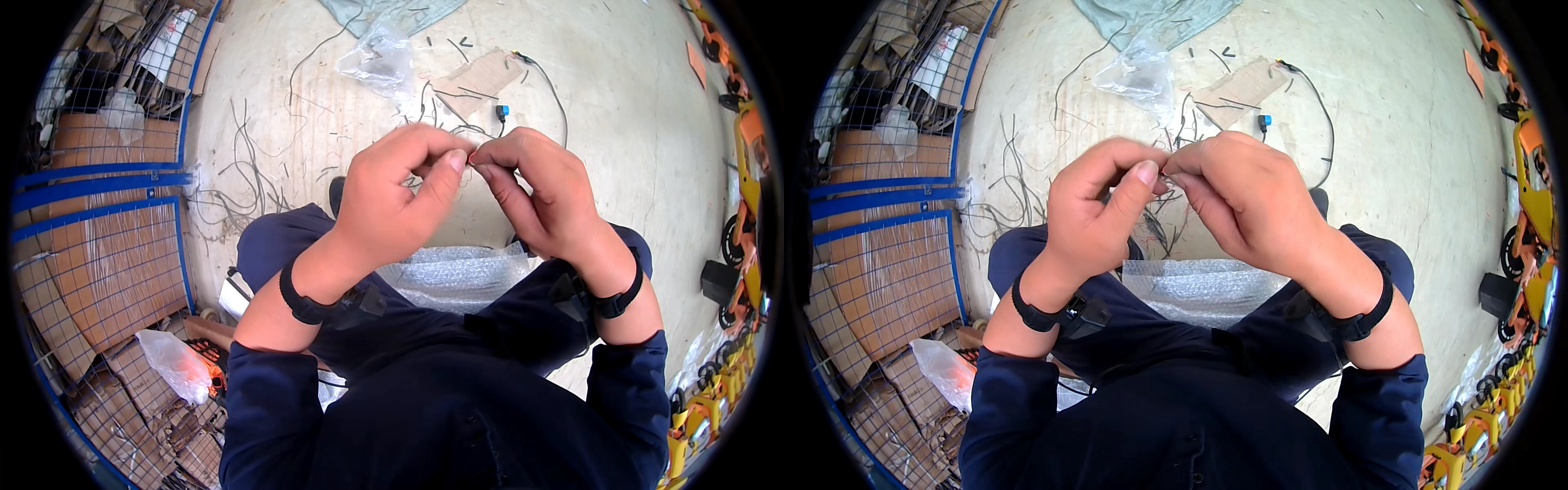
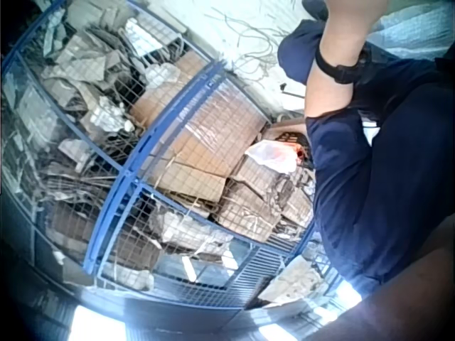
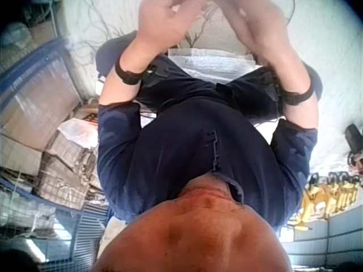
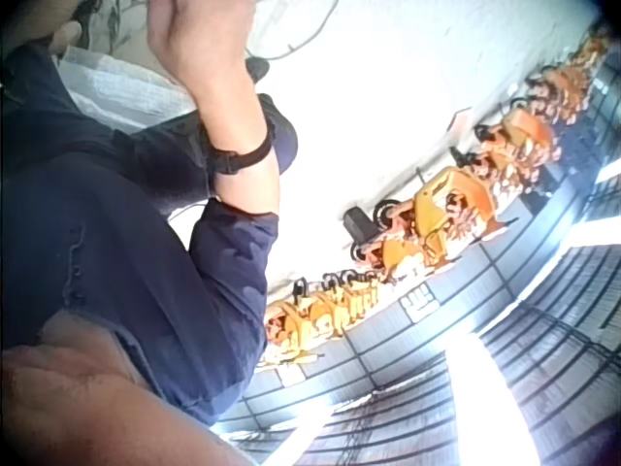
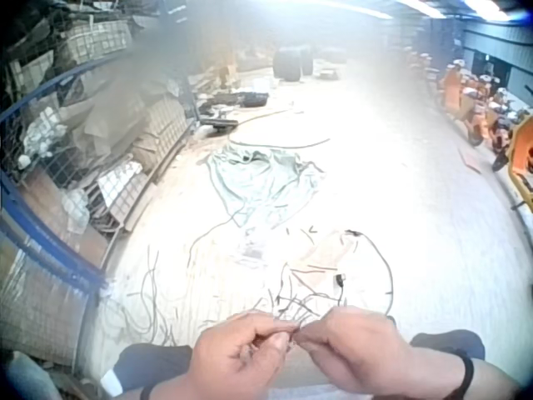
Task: The person twists thin exposed wires together by hand and trims the ends using scissors.
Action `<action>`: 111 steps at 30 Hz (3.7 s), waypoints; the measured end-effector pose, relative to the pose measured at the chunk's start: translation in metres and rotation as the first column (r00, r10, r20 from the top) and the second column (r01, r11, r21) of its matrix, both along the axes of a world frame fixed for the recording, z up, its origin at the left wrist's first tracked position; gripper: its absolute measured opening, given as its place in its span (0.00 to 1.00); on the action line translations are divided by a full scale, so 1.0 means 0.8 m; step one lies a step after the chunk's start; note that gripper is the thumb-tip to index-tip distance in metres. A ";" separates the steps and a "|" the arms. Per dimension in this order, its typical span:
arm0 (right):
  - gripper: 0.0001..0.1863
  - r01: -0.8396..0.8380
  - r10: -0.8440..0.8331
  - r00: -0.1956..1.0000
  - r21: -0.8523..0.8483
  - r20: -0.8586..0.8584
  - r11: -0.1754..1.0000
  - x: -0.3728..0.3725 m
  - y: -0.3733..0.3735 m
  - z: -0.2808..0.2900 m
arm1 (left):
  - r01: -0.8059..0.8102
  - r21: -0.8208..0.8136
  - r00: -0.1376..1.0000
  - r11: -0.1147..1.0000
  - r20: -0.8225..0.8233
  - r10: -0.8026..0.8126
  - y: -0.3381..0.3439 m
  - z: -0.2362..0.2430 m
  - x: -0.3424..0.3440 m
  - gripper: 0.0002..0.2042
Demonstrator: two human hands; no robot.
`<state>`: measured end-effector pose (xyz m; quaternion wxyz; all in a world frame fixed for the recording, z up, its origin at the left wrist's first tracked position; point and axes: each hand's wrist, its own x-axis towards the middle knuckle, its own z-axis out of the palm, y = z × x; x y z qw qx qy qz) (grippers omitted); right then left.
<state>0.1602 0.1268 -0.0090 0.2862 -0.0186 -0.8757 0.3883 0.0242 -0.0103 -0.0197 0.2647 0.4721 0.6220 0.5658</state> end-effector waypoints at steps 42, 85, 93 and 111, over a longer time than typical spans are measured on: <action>0.06 0.113 0.516 0.813 -0.943 0.269 0.314 0.011 0.016 0.026 | 0.148 0.301 0.685 0.942 -0.719 0.122 0.000 0.018 -0.012 0.18; 0.07 0.076 0.386 0.882 -0.889 0.271 0.451 0.009 -0.012 0.030 | 0.130 0.326 0.747 0.936 -0.654 0.124 -0.008 0.019 -0.024 0.19; 0.08 0.083 0.444 0.845 -0.894 0.297 0.441 0.009 -0.011 0.033 | 0.144 0.328 0.751 0.934 -0.651 0.112 -0.011 0.021 -0.026 0.18; 0.08 -0.038 0.146 0.969 -0.469 0.197 0.882 0.005 -0.009 0.007 | -0.162 0.241 0.947 0.957 -0.233 0.220 -0.002 0.022 -0.016 0.08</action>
